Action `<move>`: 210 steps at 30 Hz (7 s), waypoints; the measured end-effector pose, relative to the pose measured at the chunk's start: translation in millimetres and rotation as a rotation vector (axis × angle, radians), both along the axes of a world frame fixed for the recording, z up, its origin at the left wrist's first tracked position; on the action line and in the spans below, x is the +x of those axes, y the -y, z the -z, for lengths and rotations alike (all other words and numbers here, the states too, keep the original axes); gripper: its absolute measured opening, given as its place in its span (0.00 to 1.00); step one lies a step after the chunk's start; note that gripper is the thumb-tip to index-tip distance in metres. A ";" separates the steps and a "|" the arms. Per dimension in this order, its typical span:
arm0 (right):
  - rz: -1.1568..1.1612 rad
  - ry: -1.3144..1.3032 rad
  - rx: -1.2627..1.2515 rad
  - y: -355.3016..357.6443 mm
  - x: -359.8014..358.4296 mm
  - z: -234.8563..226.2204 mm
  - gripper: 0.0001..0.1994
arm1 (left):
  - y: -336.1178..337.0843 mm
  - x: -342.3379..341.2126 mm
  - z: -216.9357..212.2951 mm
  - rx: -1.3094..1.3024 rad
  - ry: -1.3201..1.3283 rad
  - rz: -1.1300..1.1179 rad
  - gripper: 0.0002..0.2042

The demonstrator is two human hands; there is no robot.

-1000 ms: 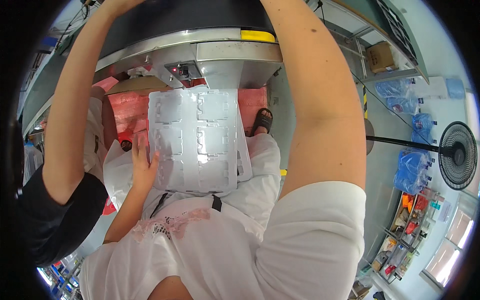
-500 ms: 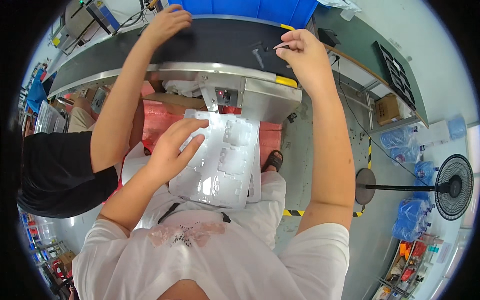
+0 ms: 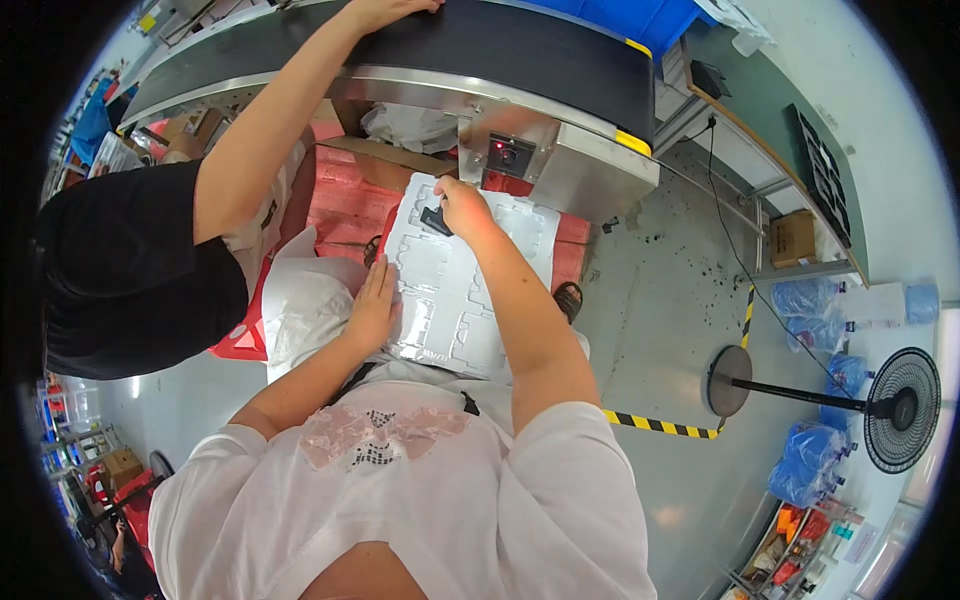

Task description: The person places small black electronic components into a white foam tray, arranging them into designated slots. They handle the components one by one, transferring them from a black plastic tray to the white foam packaging, and then place the filled tray onto a nearby table.

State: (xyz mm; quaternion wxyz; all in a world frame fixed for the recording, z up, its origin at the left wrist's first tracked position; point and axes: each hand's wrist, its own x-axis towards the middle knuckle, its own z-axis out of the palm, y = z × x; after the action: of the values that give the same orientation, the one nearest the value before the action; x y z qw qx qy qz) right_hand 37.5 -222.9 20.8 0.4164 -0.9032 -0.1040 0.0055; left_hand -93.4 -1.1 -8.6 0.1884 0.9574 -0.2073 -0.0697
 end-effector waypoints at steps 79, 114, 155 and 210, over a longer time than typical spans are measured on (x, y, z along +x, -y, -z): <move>1.425 -0.257 1.343 276.7 -232.1 206.5 0.14 | 228.4 44.9 -24.8 0.379 -0.037 0.521 0.32; 0.450 -0.200 0.859 -46.7 -334.1 -137.4 0.10 | 51.2 -96.8 -173.6 -1.273 -0.769 0.084 0.07; 1.020 0.131 0.457 50.6 -368.7 -131.4 0.17 | 155.9 -127.8 -145.9 -0.938 -1.432 0.362 0.15; 0.605 -0.051 -0.250 64.1 -238.5 45.3 0.20 | 15.9 10.8 35.9 -0.520 -0.175 -0.410 0.23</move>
State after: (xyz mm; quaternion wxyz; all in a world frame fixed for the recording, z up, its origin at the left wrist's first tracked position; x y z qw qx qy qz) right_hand -201.0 -286.9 -24.4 0.2874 -0.9368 0.1811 -0.0832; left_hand -82.6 -17.0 -44.5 0.4535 0.8894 -0.0045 -0.0570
